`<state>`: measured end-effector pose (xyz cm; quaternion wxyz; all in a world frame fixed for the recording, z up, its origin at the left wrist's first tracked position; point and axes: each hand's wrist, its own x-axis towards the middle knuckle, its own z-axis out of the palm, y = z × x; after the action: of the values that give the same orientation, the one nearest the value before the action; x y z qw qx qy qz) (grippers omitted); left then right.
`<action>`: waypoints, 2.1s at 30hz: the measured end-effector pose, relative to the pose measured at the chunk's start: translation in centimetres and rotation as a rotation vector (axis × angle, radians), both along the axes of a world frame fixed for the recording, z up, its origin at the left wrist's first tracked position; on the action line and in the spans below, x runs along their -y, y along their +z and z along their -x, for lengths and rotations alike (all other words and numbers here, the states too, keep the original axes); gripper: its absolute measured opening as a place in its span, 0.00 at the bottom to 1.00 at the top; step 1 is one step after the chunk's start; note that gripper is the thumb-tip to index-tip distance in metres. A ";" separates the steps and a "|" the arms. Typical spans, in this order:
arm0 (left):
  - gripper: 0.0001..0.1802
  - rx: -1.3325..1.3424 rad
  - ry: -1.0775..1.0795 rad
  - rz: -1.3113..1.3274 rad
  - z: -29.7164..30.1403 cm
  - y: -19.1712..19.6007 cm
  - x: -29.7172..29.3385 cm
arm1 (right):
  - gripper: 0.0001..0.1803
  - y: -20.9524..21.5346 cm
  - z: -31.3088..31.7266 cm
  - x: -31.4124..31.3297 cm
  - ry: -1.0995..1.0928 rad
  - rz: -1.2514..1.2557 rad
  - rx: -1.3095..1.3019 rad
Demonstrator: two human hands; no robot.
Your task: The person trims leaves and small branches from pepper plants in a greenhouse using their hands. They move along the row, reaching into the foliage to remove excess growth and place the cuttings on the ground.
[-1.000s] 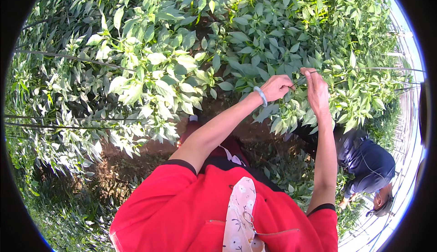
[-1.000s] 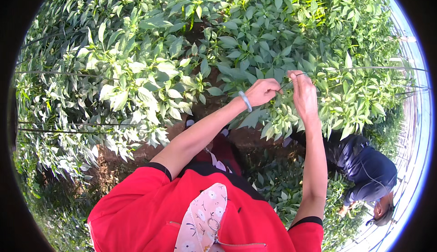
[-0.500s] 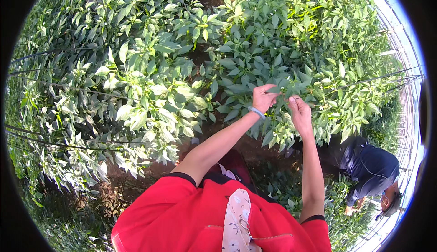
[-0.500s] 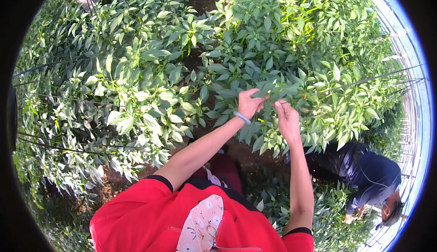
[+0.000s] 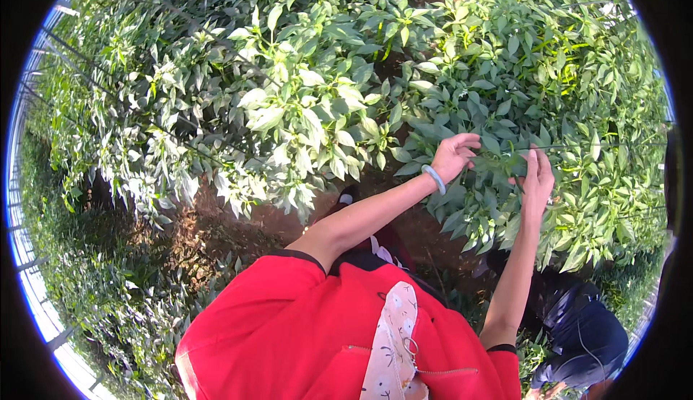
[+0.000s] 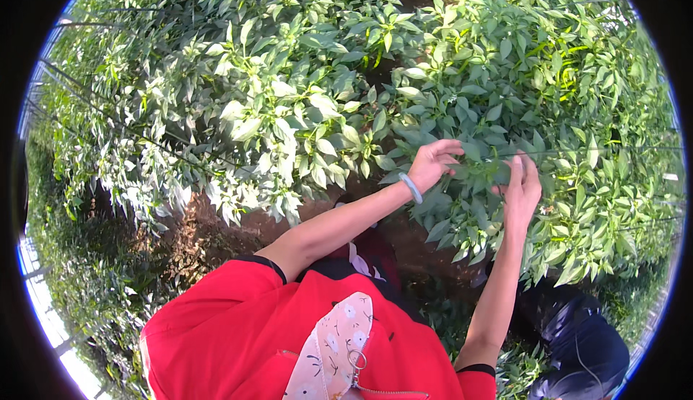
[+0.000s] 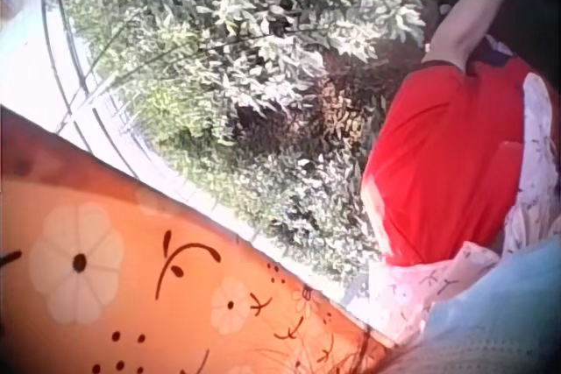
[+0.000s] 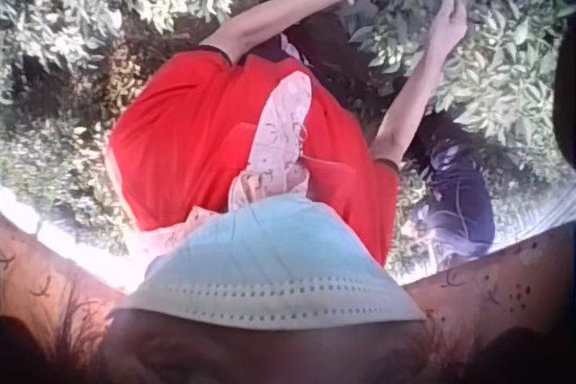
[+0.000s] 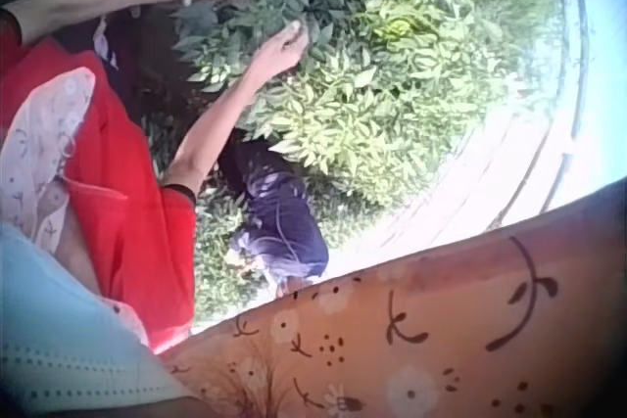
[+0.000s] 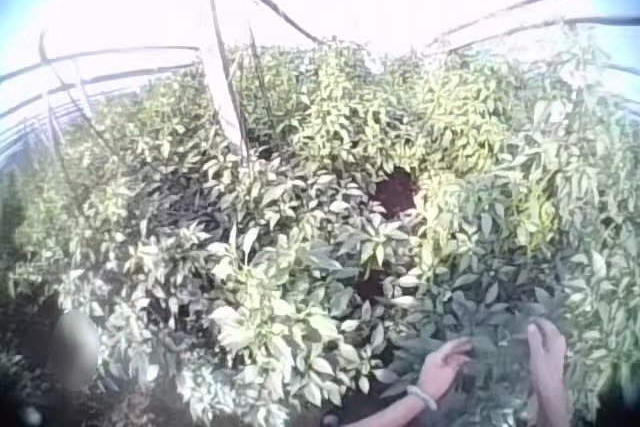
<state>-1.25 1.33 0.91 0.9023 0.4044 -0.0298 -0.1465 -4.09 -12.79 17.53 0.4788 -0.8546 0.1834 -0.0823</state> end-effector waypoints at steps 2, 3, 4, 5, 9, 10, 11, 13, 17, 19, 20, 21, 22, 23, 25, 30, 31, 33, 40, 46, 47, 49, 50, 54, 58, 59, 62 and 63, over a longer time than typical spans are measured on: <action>0.21 -0.043 0.088 -0.164 2.1 -0.7 -3.1 | 0.23 0.8 1.8 -1.3 -0.071 0.266 0.042; 0.20 -0.094 0.123 -0.240 3.6 -0.2 -5.1 | 0.23 1.0 2.9 -2.1 -0.111 0.314 0.059; 0.19 -0.079 0.172 -0.391 5.2 -0.8 -7.2 | 0.22 0.7 4.0 -2.6 -0.096 0.277 0.160; 0.18 -0.068 0.218 -0.543 6.9 -1.7 -9.7 | 0.21 0.4 4.8 -3.4 -0.083 0.236 0.258; 0.14 -0.166 0.658 -0.605 11.3 -4.2 -18.9 | 0.17 0.2 5.9 -7.0 0.180 0.177 0.302; 0.14 -0.125 0.778 -0.622 11.3 -3.0 -21.0 | 0.16 -0.4 5.6 -7.6 0.258 0.086 0.263; 0.14 -0.081 0.899 -0.636 10.8 -1.5 -22.8 | 0.14 -0.6 5.3 -8.6 0.318 0.040 0.242; 0.13 -0.004 1.031 -0.703 9.1 -0.6 -26.6 | 0.12 -0.5 4.8 -11.2 0.415 -0.023 0.219; 0.13 -0.057 1.156 -0.601 4.7 -0.7 -30.5 | 0.09 1.7 4.4 -16.9 0.615 -0.075 0.393; 0.12 -0.118 1.137 -0.608 3.6 0.1 -31.4 | 0.09 2.8 4.4 -19.1 0.682 -0.066 0.378; 0.10 -0.027 1.216 -0.522 3.0 0.6 -31.9 | 0.09 3.1 4.1 -20.4 0.689 -0.081 0.397; 0.12 0.003 1.280 -0.672 3.0 2.0 -32.2 | 0.10 3.8 4.0 -21.7 0.707 -0.041 0.417; 0.13 0.042 1.334 -0.661 3.1 3.3 -32.4 | 0.10 4.7 3.9 -23.4 0.696 -0.002 0.407; 0.15 0.081 1.388 -0.649 3.1 4.5 -32.7 | 0.10 5.4 3.6 -25.3 0.685 0.036 0.395; 0.19 0.300 1.236 -0.821 2.9 6.2 -34.1 | 0.16 6.3 1.9 -29.3 0.752 0.086 0.421; 0.22 0.282 0.623 -0.476 -2.9 2.8 -36.4 | 0.22 5.9 -5.1 -39.4 1.022 0.169 0.198; 0.19 0.275 0.483 -0.347 -3.0 3.5 -36.4 | 0.20 6.8 -6.0 -40.3 1.063 0.153 -0.002; 0.14 0.238 0.362 -0.376 -2.6 4.3 -36.1 | 0.15 4.9 -8.2 -39.8 1.175 0.115 0.232; 0.15 0.252 0.143 -0.073 0.1 2.5 -35.1 | 0.13 4.8 -11.4 -39.6 1.306 0.618 0.060; 0.10 0.206 0.227 -0.128 1.3 3.5 -37.5 | 0.19 7.5 -9.5 -38.6 0.890 0.087 -0.514; 0.09 0.199 0.251 -0.173 1.3 3.1 -37.7 | 0.20 7.6 -9.3 -38.7 0.847 -0.030 -0.538; 0.06 0.122 0.349 0.117 1.3 3.0 -36.9 | 0.19 7.1 -9.0 -38.6 0.766 -0.095 -0.482; 0.05 0.154 0.366 0.069 1.2 2.8 -37.1 | 0.19 6.6 -8.9 -38.5 0.768 -0.110 -0.446; 0.05 0.092 0.440 0.000 1.8 4.7 -37.1 | 0.17 3.9 -7.4 -37.7 0.755 -0.077 -0.351; 0.07 0.080 0.422 -0.210 2.2 3.8 -36.4 | 0.20 2.6 -6.4 -36.5 0.811 0.143 -0.298; 0.07 0.064 0.452 -0.184 2.5 3.6 -35.8 | 0.21 2.0 -6.4 -36.2 0.796 0.130 -0.291; 0.09 0.050 0.522 -0.102 2.7 3.6 -34.6 | 0.20 2.1 -6.2 -35.9 0.783 0.024 -0.298; 0.09 0.060 0.538 -0.109 2.5 3.6 -34.4 | 0.20 2.1 -6.2 -35.8 0.790 0.026 -0.295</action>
<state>-3.76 35.73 4.53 0.8844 0.4499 0.0597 0.1092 2.14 23.02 19.65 0.4315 -0.8677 -0.0928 0.2286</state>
